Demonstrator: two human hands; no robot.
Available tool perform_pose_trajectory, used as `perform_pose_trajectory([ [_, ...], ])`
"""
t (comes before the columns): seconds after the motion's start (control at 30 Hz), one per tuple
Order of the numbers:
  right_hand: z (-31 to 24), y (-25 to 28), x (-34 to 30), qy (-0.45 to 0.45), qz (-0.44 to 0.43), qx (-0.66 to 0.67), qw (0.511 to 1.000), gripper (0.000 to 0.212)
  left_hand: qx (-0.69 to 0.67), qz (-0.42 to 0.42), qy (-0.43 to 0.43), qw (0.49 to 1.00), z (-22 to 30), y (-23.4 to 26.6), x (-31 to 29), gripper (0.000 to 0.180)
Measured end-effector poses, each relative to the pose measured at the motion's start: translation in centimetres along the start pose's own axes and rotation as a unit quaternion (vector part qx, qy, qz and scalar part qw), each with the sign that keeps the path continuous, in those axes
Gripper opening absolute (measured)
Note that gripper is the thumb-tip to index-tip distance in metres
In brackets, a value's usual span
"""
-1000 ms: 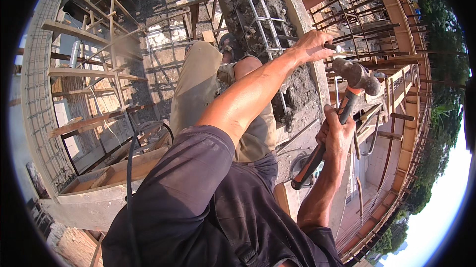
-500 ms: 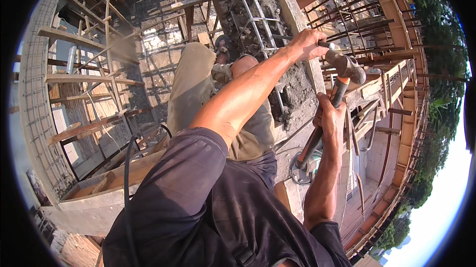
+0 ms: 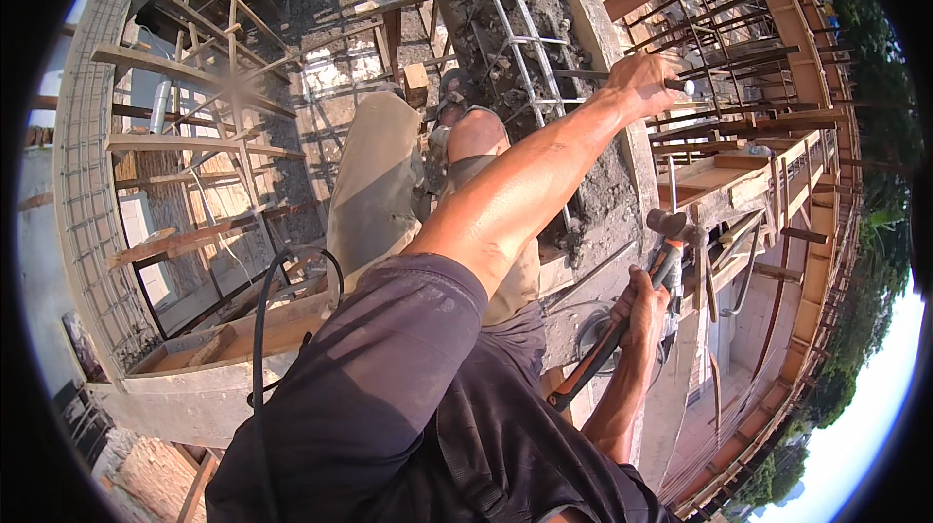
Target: The person secures rebar to a concrete form using wire, striking it with a hammer to adjust the positioning while standing on the wooden framework of a building under construction.
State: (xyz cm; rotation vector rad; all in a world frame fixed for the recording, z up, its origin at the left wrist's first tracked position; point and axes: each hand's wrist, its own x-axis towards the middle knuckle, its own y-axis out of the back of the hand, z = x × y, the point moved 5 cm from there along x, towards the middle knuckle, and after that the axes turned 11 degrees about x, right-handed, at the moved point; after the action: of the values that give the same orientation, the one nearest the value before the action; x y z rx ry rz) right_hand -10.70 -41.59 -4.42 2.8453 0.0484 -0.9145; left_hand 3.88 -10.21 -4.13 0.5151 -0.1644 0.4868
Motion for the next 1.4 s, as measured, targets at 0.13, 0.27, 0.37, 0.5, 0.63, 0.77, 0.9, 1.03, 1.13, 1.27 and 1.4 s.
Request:
perform_pose_trajectory([
  [0.13,2.2,1.2,0.2,0.003,-0.031,-0.01,0.999,0.035,-0.032,-0.018,-0.038,0.999,-0.7,0.3,-2.7,0.027],
  [0.27,4.8,3.7,0.0,-0.005,0.037,-0.094,0.995,0.033,0.008,-0.026,0.018,0.999,-1.1,-1.2,-1.3,0.025],
  [0.37,7.2,4.6,0.4,-0.066,0.031,-0.061,0.995,0.029,0.023,0.021,0.009,0.999,-0.2,-1.1,1.9,0.025],
  [0.5,9.0,4.7,1.4,-0.123,0.037,-0.026,0.991,0.028,0.013,0.019,-0.009,1.0,-0.2,0.2,1.1,0.031],
  [0.63,9.4,4.2,1.2,-0.105,0.025,-0.022,0.994,0.03,0.004,-0.049,-0.011,0.999,-1.1,0.3,-1.6,0.039],
  [0.77,10.9,5.0,0.3,-0.1,0.033,-0.079,0.991,0.028,0.017,-0.038,-0.02,0.999,0.4,-0.3,5.1,0.04],
  [0.9,13.7,6.3,0.6,-0.089,0.043,-0.116,0.988,0.029,0.018,-0.024,0.056,0.998,2.2,0.2,5.7,0.041],
  [1.03,15.7,7.3,1.4,-0.077,0.067,-0.158,0.982,0.035,0.058,-0.113,-0.095,0.987,5.7,1.1,-1.6,0.049],
  [1.13,16.4,7.6,1.6,-0.102,0.077,-0.14,0.982,0.036,-0.035,0.035,-0.089,0.995,5.9,4.7,0.0,0.052],
  [1.27,15.3,7.1,1.5,-0.054,0.055,-0.191,0.979,0.036,-0.19,0.184,-0.068,0.962,3.9,8.4,4.6,0.052],
  [1.4,14.2,6.3,1.2,-0.01,0.036,-0.193,0.98,0.038,-0.204,0.225,-0.039,0.952,1.6,8.5,4.3,0.053],
])
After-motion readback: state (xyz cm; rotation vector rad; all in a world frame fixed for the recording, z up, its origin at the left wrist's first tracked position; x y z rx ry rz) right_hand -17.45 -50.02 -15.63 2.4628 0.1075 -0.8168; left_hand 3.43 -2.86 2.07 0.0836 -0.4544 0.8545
